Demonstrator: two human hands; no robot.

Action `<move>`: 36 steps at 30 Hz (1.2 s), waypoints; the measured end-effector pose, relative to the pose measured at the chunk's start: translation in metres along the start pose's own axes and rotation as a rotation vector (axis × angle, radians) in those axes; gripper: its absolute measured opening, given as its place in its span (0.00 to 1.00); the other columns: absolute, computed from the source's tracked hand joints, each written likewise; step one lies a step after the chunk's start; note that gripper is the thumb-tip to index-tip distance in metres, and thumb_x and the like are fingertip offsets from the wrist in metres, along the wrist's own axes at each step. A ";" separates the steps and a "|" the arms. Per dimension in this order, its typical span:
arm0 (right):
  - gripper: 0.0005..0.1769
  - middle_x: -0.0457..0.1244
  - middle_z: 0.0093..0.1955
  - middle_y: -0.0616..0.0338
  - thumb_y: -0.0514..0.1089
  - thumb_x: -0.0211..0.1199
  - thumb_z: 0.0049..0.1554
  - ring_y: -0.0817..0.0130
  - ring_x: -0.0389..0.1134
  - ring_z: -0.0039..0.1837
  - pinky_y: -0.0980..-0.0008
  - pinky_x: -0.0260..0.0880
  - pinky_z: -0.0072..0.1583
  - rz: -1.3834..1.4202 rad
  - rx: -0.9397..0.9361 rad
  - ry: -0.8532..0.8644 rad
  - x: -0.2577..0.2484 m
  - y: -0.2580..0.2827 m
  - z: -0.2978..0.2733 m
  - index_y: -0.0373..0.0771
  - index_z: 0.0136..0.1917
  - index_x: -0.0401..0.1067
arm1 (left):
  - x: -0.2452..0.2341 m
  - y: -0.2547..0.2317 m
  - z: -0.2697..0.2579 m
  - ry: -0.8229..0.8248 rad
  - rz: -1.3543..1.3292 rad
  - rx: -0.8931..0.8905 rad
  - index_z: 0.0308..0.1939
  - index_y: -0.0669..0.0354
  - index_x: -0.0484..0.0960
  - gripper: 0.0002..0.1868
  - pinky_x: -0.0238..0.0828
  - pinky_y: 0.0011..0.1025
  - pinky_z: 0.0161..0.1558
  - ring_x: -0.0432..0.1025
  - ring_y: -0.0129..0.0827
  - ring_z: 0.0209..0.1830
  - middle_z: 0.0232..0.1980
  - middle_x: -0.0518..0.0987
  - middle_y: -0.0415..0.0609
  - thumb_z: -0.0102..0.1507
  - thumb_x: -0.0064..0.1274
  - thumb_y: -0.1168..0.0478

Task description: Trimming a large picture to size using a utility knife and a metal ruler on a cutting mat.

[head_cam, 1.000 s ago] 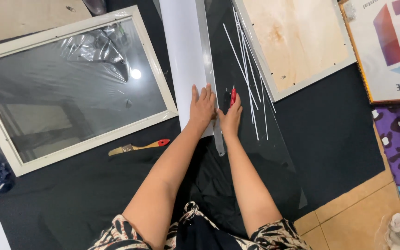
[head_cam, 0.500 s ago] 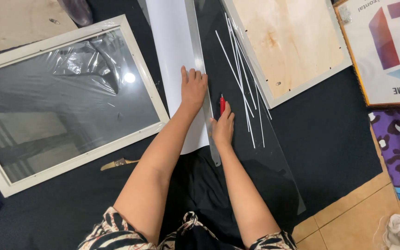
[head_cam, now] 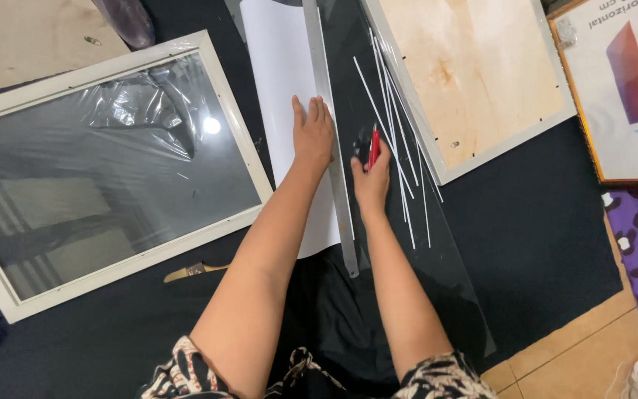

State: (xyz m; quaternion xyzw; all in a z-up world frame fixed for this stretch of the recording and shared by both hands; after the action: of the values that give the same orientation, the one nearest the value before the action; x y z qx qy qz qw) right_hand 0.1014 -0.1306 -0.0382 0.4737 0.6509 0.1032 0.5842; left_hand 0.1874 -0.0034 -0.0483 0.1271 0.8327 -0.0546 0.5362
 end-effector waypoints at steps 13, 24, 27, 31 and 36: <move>0.38 0.59 0.67 0.46 0.48 0.66 0.62 0.44 0.65 0.69 0.42 0.72 0.63 -0.373 -0.119 0.039 0.060 0.022 0.117 0.51 0.78 0.49 | -0.006 -0.003 -0.005 -0.023 -0.014 -0.023 0.78 0.60 0.58 0.31 0.19 0.65 0.77 0.45 0.43 0.82 0.82 0.56 0.54 0.72 0.44 0.59; 0.24 0.62 0.66 0.33 0.48 0.47 0.69 0.33 0.63 0.69 0.37 0.67 0.66 -0.138 -0.339 0.070 0.058 0.071 0.100 0.44 0.77 0.54 | -0.003 0.000 -0.006 -0.024 -0.066 -0.003 0.79 0.62 0.55 0.28 0.20 0.66 0.76 0.45 0.44 0.82 0.82 0.55 0.55 0.73 0.37 0.64; 0.23 0.64 0.67 0.38 0.50 0.45 0.69 0.38 0.65 0.69 0.42 0.66 0.67 -0.115 -0.311 0.123 0.067 0.079 0.102 0.48 0.75 0.58 | -0.011 0.002 -0.013 -0.016 -0.055 -0.011 0.79 0.63 0.53 0.28 0.20 0.65 0.77 0.45 0.43 0.82 0.83 0.54 0.54 0.74 0.34 0.63; 0.24 0.66 0.66 0.40 0.52 0.46 0.67 0.39 0.66 0.68 0.40 0.66 0.67 -0.150 -0.282 0.155 0.076 0.073 0.109 0.52 0.75 0.60 | -0.012 0.002 -0.014 -0.011 -0.025 -0.019 0.79 0.62 0.53 0.28 0.21 0.66 0.77 0.45 0.43 0.82 0.83 0.53 0.53 0.74 0.33 0.63; 0.23 0.66 0.65 0.42 0.54 0.45 0.67 0.42 0.66 0.68 0.43 0.67 0.67 -0.199 -0.216 0.136 0.083 0.054 0.122 0.55 0.75 0.60 | -0.012 0.002 -0.013 -0.007 -0.059 -0.004 0.79 0.63 0.52 0.28 0.20 0.66 0.77 0.45 0.44 0.82 0.83 0.53 0.55 0.74 0.32 0.63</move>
State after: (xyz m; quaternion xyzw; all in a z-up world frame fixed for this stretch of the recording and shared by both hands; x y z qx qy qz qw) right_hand 0.2436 -0.0914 -0.0919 0.3333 0.7177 0.1459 0.5937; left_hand 0.1811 -0.0004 -0.0316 0.1012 0.8344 -0.0691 0.5374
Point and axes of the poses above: each hand's wrist, its own z-axis towards the middle knuckle, its own x-axis out of the palm, y = z × x, the point moved 6 cm from there along z, towards the middle knuckle
